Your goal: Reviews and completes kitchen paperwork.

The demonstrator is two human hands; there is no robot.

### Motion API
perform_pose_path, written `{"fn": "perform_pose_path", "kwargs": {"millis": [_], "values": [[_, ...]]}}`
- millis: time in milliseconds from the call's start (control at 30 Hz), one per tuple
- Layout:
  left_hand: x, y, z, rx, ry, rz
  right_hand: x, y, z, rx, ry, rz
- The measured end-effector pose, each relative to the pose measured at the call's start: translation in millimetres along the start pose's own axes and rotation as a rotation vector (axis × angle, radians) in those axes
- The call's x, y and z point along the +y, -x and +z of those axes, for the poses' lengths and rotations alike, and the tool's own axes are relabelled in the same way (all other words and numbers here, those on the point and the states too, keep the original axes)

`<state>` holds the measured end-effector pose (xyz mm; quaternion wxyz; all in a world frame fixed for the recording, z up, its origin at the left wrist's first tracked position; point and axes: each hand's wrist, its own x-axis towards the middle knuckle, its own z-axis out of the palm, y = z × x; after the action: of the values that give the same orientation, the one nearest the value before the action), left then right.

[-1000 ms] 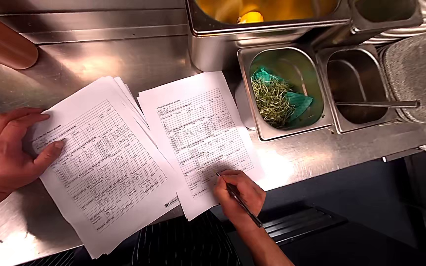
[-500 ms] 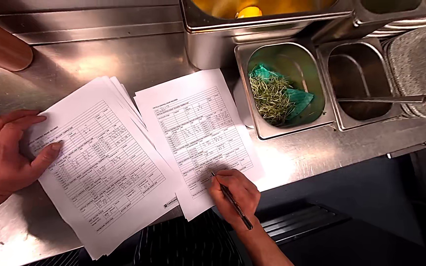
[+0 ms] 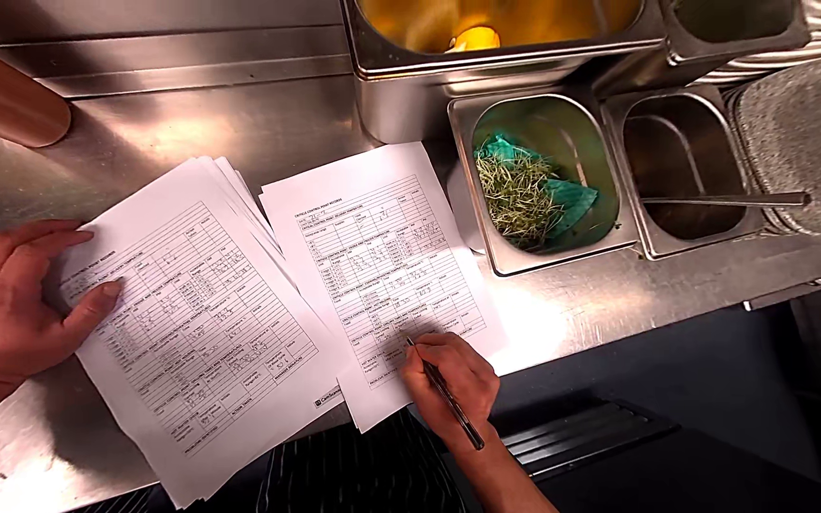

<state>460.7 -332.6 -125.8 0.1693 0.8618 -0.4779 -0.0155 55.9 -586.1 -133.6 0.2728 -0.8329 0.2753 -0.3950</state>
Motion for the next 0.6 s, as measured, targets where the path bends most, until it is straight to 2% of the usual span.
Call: {"fn": "perform_pose_path", "kwargs": {"millis": [167,267,400,600], "values": [[-12.2,4.1,5.4,0.015,0.000,0.005,1.0,2.7,-1.8,0.010,-0.035,-0.044],[-16.8,5.3,7.6,0.019,0.012,0.007,-3.3,3.3,-5.1,-0.055,-0.119,-0.115],[-18.5,6.3,7.7,0.018,0.015,0.001,-12.0,8.7,4.5,-0.062,-0.100,-0.045],[-26.1,7.8,11.4,0.030,0.000,0.014,-10.8,9.6,6.6,-0.074,-0.082,-0.058]]}}
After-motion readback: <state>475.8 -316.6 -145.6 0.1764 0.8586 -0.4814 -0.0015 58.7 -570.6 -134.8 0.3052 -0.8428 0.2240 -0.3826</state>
